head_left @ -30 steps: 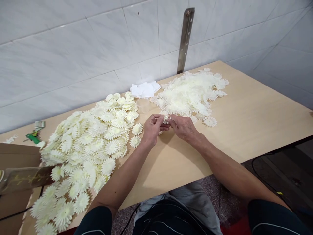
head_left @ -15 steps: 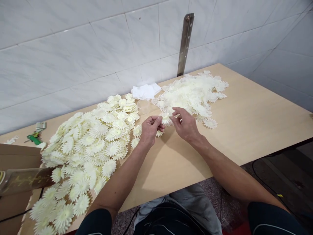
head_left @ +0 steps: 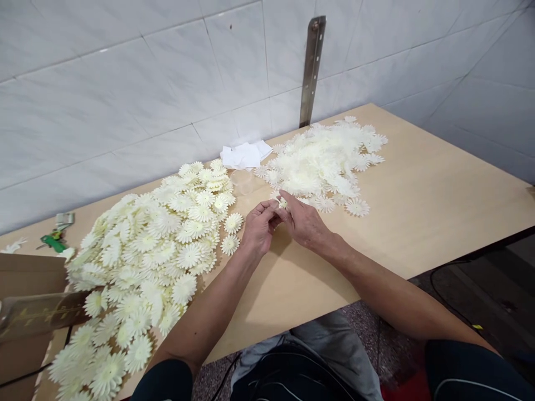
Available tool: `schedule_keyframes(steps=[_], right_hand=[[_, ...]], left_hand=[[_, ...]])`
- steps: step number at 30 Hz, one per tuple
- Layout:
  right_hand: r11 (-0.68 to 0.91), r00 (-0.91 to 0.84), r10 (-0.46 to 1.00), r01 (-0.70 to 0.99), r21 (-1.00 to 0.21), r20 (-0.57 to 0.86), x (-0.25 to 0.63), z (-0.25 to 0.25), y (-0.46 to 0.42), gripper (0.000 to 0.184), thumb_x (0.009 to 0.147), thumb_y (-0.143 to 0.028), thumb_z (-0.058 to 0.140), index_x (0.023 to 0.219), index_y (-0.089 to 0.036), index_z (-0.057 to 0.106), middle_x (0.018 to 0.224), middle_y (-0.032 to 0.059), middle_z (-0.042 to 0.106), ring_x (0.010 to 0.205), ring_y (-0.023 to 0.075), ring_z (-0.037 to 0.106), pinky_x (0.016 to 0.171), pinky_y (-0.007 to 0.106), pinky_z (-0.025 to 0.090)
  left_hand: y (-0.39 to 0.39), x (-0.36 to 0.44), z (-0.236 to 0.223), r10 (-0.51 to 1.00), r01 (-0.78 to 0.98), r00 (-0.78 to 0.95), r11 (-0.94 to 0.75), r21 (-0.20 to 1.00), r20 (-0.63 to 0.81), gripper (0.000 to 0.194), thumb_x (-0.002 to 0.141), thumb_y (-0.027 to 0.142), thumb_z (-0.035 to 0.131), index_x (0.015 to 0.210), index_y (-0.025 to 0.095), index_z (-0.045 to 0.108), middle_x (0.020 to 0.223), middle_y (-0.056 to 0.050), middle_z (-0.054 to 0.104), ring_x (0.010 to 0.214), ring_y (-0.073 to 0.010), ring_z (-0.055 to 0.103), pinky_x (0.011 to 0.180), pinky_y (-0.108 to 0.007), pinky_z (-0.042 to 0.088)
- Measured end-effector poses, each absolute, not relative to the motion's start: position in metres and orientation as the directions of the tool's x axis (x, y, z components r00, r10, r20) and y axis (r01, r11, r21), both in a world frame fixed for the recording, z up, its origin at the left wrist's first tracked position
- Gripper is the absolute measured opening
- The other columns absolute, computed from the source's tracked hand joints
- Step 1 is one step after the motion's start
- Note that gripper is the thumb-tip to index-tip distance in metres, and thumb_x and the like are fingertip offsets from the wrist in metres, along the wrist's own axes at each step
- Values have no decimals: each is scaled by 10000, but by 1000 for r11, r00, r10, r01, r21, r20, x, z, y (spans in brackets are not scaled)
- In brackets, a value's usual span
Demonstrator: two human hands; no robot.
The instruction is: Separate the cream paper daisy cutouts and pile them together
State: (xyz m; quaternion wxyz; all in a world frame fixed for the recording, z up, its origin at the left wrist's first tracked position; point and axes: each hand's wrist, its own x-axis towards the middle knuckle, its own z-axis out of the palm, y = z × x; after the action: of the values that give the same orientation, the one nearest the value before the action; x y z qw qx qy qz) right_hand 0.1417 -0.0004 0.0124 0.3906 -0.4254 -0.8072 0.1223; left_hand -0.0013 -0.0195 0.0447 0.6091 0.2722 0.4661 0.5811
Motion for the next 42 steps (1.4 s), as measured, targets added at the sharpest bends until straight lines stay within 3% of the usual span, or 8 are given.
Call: schedule_keyframes(steps=[5,10,17,20,30,34,36,42], right_hand=[[527,-325,841,672,-520,433,144,22,-1,528,1190,-607,267,1150,-218,623,993,161,774,871,302,725,723,368,513],[452,-157,871,625,-637,465,163,29,12,479,1177,-631,299,967,-267,527,764,66,677,664,233,616,637,332,440],[407,-184,909,189,-894,375,178,42,20,623,1067,-826,473,1181,-237,642,910,25,746,503,108,560,522,282,495],[286,-274,928,87,-954,253,177,49,17,623,1010,-838,591,1101,-224,641,811,-7,719,425,86,504,426,257,446],[-55,-116,992,-40,-998,-50,177,56,22,694,892,-885,673,676,-279,413,490,-90,282,393,75,221,378,253,154],[-27,-38,999,-58,-998,-25,179,56,23,418,831,-576,829,899,-258,565,561,-111,356,450,79,268,421,215,202],[7,-28,1000,-43,-999,9,180,57,22,456,776,-502,885,1027,-265,587,565,-123,414,453,89,325,428,217,275],[104,-15,994,-5,-995,104,188,52,26,669,709,-825,898,818,-223,629,615,-37,534,468,102,442,413,284,418]], left_hand=[[-23,-2,50,983,-480,-49,132,867,-177,287,732,369,924,856,190,737,837,-26,768,772,-158,734,807,-307,614],[-25,-6,55,992,-244,-75,77,967,-98,387,772,378,943,1058,181,773,952,-72,812,776,-190,778,773,-335,630],[-18,-15,53,982,-196,-69,161,967,-177,271,780,257,907,968,157,739,885,-58,778,677,-146,731,682,-285,605],[-18,-16,57,981,-186,-40,178,966,-188,215,798,212,877,958,147,748,861,-50,773,669,-134,727,682,-272,607],[-16,-21,67,979,-192,-18,194,962,-201,89,851,115,788,926,140,746,846,-48,770,656,-121,725,653,-247,604],[-16,-21,65,980,-175,-14,193,965,-199,116,838,139,819,929,145,747,867,-55,779,654,-121,720,629,-238,590],[-16,-21,65,980,-170,-14,191,967,-196,114,839,142,817,930,145,749,876,-58,782,656,-120,720,626,-235,588],[-16,-22,65,983,-163,-9,177,971,-181,118,838,145,823,932,147,752,887,-61,787,673,-122,729,637,-236,595]])
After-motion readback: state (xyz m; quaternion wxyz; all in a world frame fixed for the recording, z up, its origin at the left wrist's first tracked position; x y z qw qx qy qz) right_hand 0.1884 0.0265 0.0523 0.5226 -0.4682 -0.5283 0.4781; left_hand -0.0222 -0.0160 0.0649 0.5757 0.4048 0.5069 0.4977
